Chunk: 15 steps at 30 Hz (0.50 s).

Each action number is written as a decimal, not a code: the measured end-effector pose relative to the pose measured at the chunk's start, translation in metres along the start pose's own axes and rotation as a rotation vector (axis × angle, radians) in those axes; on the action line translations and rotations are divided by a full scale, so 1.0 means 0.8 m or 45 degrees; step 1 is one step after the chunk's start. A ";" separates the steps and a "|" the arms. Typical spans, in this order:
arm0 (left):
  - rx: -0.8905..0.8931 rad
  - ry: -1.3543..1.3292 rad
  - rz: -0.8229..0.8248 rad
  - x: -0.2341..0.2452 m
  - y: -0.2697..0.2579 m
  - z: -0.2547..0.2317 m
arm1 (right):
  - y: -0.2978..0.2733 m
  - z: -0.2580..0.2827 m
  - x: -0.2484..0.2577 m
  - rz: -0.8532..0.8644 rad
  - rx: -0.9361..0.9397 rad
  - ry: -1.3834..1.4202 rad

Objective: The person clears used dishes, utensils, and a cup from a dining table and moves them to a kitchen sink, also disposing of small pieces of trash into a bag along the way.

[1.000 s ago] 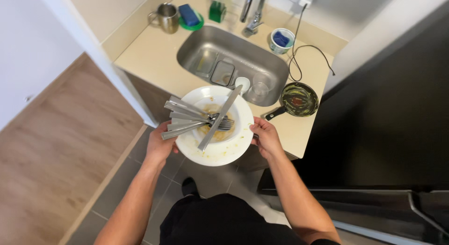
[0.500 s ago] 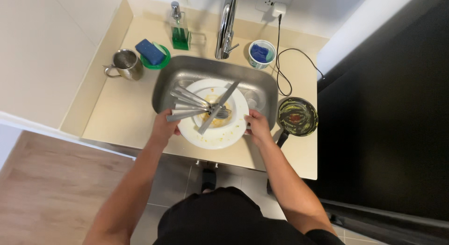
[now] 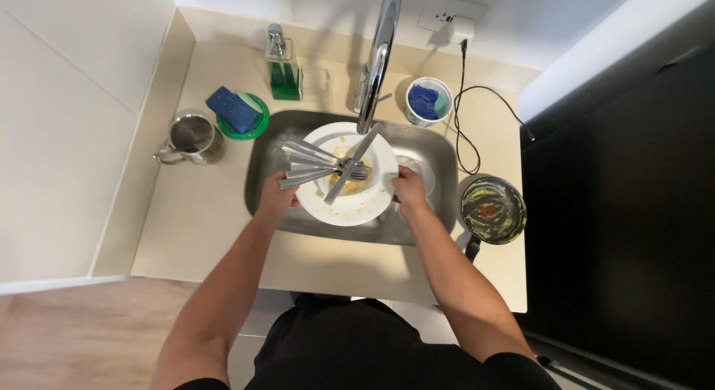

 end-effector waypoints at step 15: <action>0.056 0.041 0.232 -0.039 -0.009 -0.040 | -0.017 -0.045 0.009 -0.215 0.059 0.831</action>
Point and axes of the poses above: each hand's wrist, its own y-axis towards the middle knuckle, its own x-axis out of the back of the hand, z = x × y, the point moved 6 cm from there along y, towards the middle knuckle, and after that the axes turned 13 degrees about x, right-handed, at the moved point
